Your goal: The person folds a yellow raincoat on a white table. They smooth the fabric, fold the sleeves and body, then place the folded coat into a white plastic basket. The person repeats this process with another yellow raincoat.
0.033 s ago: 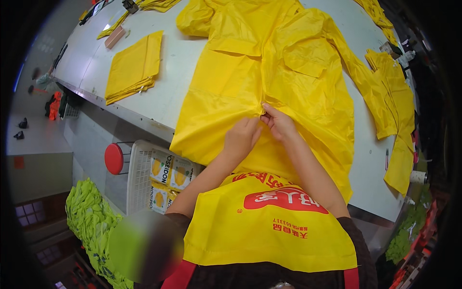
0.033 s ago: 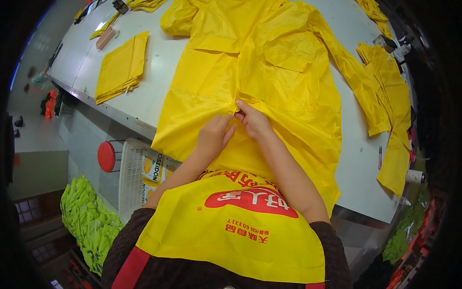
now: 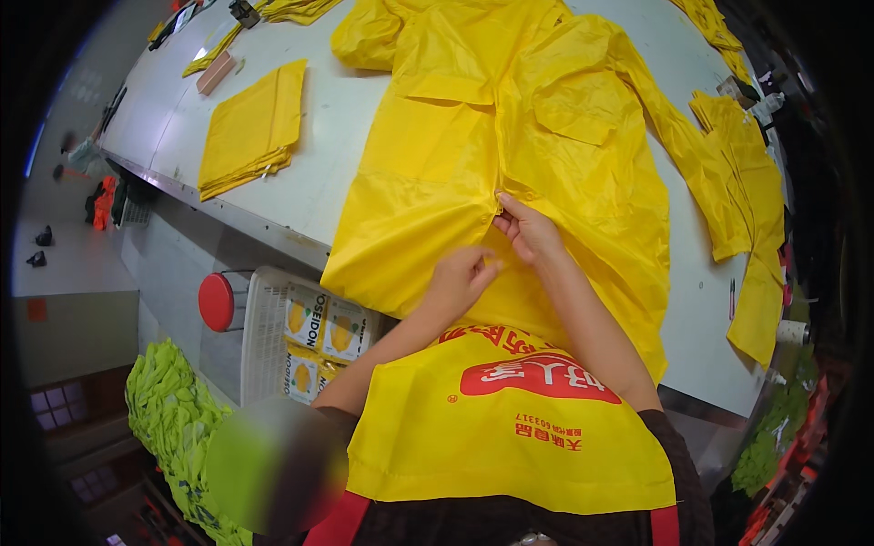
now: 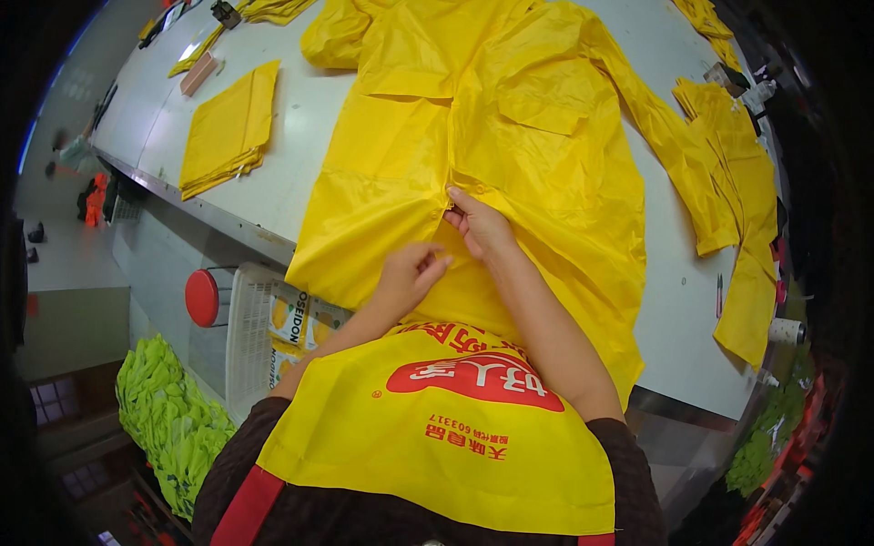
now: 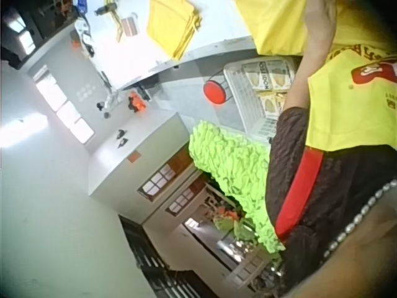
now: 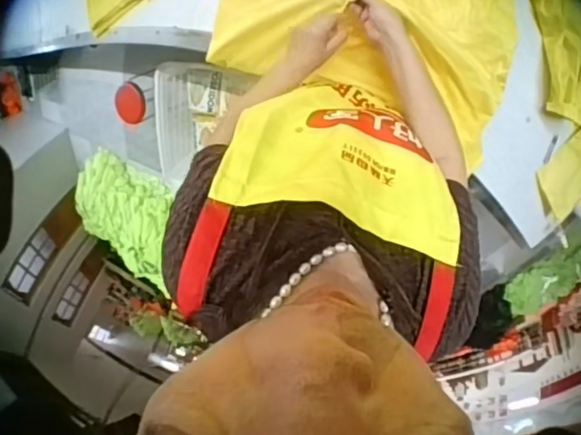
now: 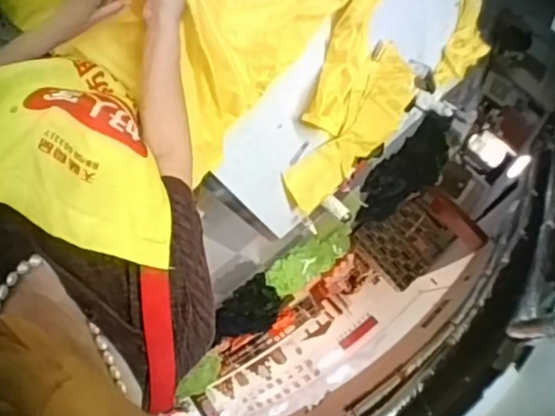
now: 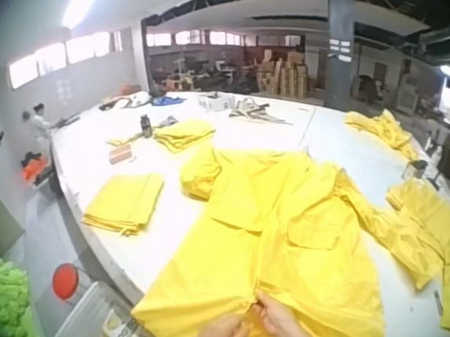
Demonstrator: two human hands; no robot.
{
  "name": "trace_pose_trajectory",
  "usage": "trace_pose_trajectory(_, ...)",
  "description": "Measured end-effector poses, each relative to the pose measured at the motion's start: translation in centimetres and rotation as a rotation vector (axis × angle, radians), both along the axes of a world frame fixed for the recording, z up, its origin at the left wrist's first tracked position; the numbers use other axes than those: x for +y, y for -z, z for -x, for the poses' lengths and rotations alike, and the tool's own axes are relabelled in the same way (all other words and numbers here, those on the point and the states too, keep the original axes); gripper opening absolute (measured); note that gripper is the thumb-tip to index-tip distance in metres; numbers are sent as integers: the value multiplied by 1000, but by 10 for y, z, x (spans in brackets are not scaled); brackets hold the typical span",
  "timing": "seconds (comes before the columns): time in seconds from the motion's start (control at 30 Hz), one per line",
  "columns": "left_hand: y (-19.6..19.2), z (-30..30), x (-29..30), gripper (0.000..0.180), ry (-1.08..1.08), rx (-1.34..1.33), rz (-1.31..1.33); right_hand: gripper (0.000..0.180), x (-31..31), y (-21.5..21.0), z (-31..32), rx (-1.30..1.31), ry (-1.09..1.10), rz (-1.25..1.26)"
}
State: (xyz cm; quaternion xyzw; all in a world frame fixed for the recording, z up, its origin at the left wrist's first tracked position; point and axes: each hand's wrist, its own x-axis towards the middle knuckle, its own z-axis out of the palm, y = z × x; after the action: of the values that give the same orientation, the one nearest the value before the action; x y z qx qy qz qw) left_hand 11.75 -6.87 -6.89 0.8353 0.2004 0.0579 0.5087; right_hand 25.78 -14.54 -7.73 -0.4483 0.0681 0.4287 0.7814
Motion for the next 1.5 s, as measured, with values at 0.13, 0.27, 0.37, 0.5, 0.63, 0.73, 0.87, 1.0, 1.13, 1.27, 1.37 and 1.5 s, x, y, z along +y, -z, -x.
trace_pose_trajectory(0.13,19,34,-9,32,-401,-7,1627,19,-2,-6,1,71,57,-115)
trace_pose_trajectory(0.27,-36,8,27,32,-632,-673,1493,20,-14,-23,8,104,106,-189)
trace_pose_trajectory(0.37,-63,-7,14,31,-399,-364,1068,20,-23,-30,9,36,126,-192)
trace_pose_trajectory(0.5,-42,-35,-1,28,-451,61,1487,21,-42,-31,6,-46,36,-73)
trace_pose_trajectory(0.63,-11,-48,-7,27,-231,235,1554,21,-59,-19,3,-67,-71,13)
trace_pose_trajectory(0.73,-6,-56,-12,27,-176,268,1453,21,-69,-15,3,-76,-127,71)
trace_pose_trajectory(0.87,17,-58,-24,28,-288,95,1307,20,-82,-12,4,-46,-88,98)
trace_pose_trajectory(1.0,21,-55,-26,27,-315,117,1383,17,-90,-7,15,-62,-20,212)
trace_pose_trajectory(1.13,-6,-51,-24,26,-277,158,1356,14,-103,3,21,57,-10,21)
trace_pose_trajectory(1.27,0,-50,-25,22,-276,143,1384,13,-95,-11,44,67,118,50)
trace_pose_trajectory(1.37,11,-51,-29,19,-259,65,1462,12,-93,-9,47,55,150,38)
trace_pose_trajectory(1.5,6,-51,-34,15,-284,37,1449,11,-90,-6,46,45,198,35)
